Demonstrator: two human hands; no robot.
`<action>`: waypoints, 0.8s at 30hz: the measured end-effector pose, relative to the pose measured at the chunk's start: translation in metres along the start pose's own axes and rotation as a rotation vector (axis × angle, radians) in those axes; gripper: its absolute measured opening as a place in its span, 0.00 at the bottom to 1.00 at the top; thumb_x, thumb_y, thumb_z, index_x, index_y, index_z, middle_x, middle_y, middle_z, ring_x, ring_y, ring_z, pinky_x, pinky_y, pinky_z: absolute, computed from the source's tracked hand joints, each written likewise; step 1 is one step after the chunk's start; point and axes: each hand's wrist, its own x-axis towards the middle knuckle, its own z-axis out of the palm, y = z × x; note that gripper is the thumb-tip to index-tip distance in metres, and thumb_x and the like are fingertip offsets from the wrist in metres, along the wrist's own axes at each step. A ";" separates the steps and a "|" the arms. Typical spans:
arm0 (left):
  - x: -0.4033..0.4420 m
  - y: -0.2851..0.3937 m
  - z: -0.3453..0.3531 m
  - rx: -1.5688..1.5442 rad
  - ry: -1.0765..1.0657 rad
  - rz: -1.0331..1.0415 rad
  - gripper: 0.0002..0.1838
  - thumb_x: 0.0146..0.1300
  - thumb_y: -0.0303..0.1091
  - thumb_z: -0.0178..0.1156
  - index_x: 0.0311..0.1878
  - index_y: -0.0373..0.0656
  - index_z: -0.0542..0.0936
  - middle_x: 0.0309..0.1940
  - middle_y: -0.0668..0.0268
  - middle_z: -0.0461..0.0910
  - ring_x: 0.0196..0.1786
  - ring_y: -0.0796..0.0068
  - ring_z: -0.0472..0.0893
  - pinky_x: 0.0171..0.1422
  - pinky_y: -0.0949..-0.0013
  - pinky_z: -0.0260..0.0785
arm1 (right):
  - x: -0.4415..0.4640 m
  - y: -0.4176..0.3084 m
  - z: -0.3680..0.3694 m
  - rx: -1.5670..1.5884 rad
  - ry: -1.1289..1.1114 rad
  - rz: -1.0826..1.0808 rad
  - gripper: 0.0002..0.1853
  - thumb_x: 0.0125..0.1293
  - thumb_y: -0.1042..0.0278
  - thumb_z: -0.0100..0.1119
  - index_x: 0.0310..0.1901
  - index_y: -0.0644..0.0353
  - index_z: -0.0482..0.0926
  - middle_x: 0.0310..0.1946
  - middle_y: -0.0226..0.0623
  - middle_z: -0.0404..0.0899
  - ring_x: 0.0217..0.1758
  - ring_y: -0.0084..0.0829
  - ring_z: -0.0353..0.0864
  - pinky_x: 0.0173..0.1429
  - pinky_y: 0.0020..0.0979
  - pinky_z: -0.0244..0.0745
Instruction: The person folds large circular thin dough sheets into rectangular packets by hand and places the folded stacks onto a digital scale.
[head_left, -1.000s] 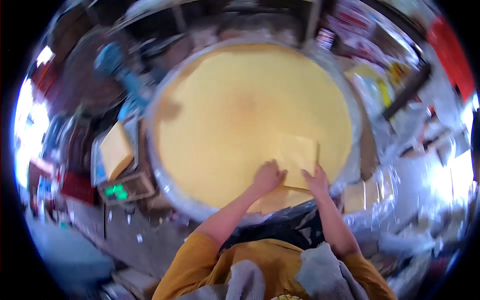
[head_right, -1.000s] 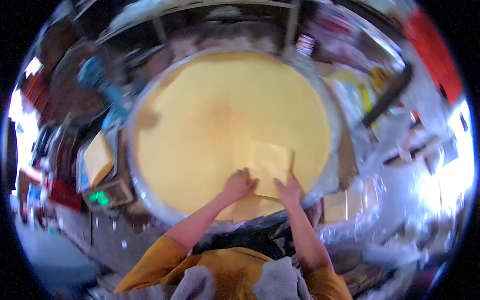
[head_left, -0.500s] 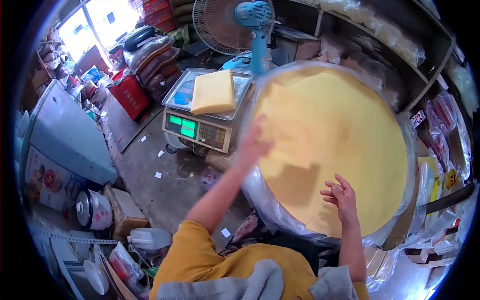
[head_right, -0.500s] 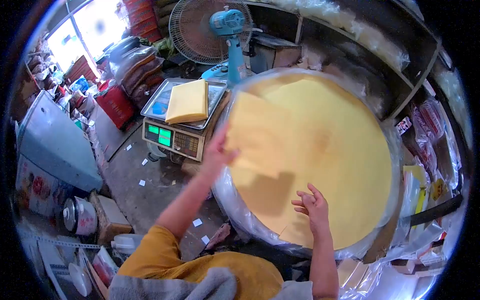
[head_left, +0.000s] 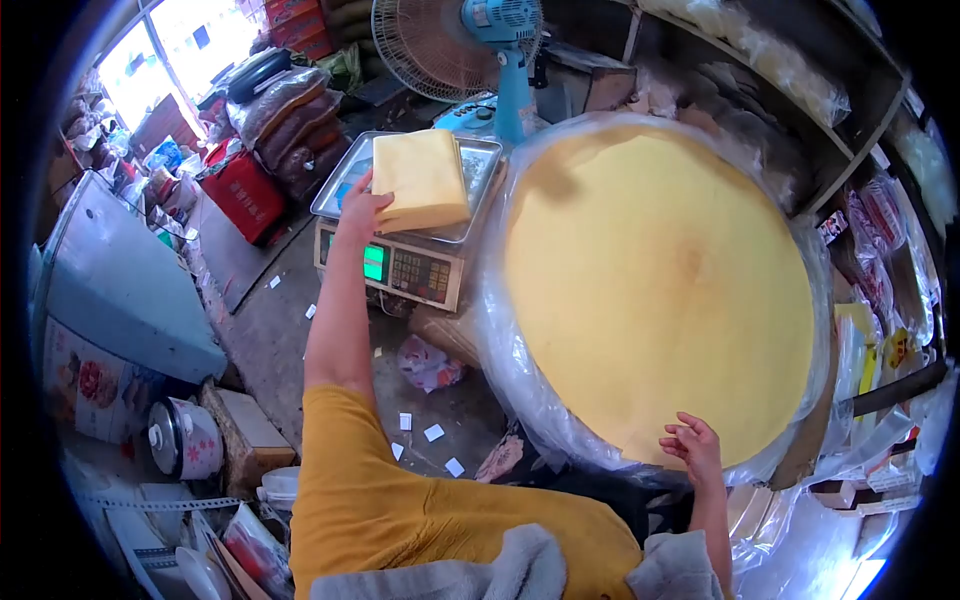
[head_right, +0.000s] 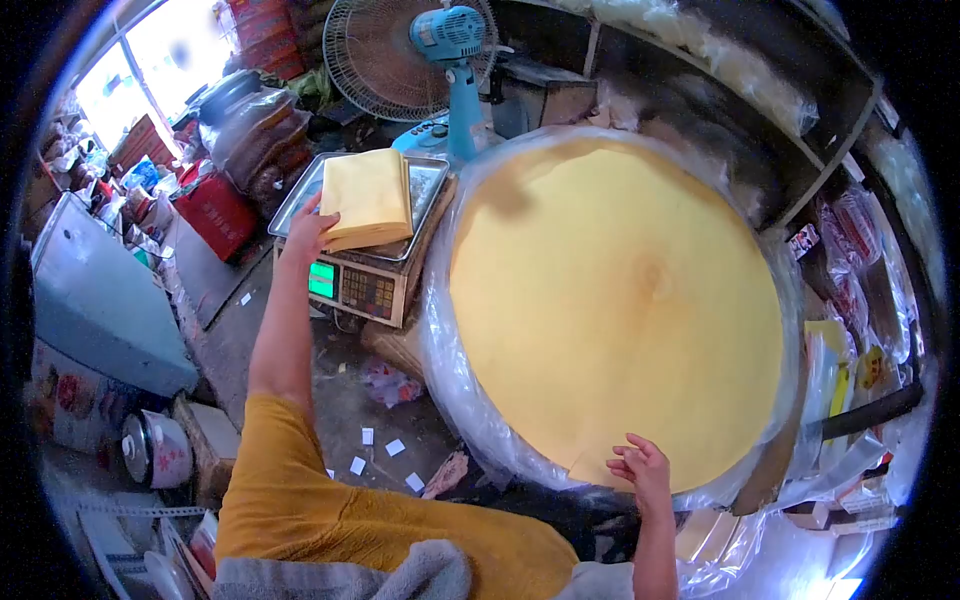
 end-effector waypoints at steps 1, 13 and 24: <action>0.000 0.001 -0.001 0.016 0.004 -0.007 0.40 0.53 0.14 0.58 0.71 0.50 0.61 0.52 0.59 0.76 0.50 0.63 0.79 0.49 0.55 0.74 | -0.003 0.002 -0.004 -0.001 0.005 -0.005 0.22 0.67 0.70 0.54 0.60 0.68 0.66 0.43 0.46 0.79 0.37 0.35 0.84 0.41 0.28 0.81; -0.078 -0.019 0.072 0.967 0.178 1.047 0.25 0.53 0.24 0.61 0.57 0.37 0.74 0.54 0.52 0.75 0.60 0.55 0.72 0.66 0.58 0.60 | -0.017 0.022 -0.039 -0.155 0.149 -0.165 0.14 0.66 0.69 0.55 0.50 0.67 0.76 0.37 0.39 0.82 0.36 0.26 0.83 0.40 0.23 0.78; -0.271 -0.172 0.164 0.866 -0.734 0.850 0.22 0.52 0.16 0.55 0.52 0.41 0.77 0.55 0.57 0.73 0.60 0.56 0.72 0.63 0.62 0.66 | -0.002 0.043 -0.031 -1.154 0.130 -0.683 0.16 0.59 0.65 0.60 0.50 0.54 0.78 0.52 0.39 0.76 0.58 0.37 0.73 0.60 0.40 0.67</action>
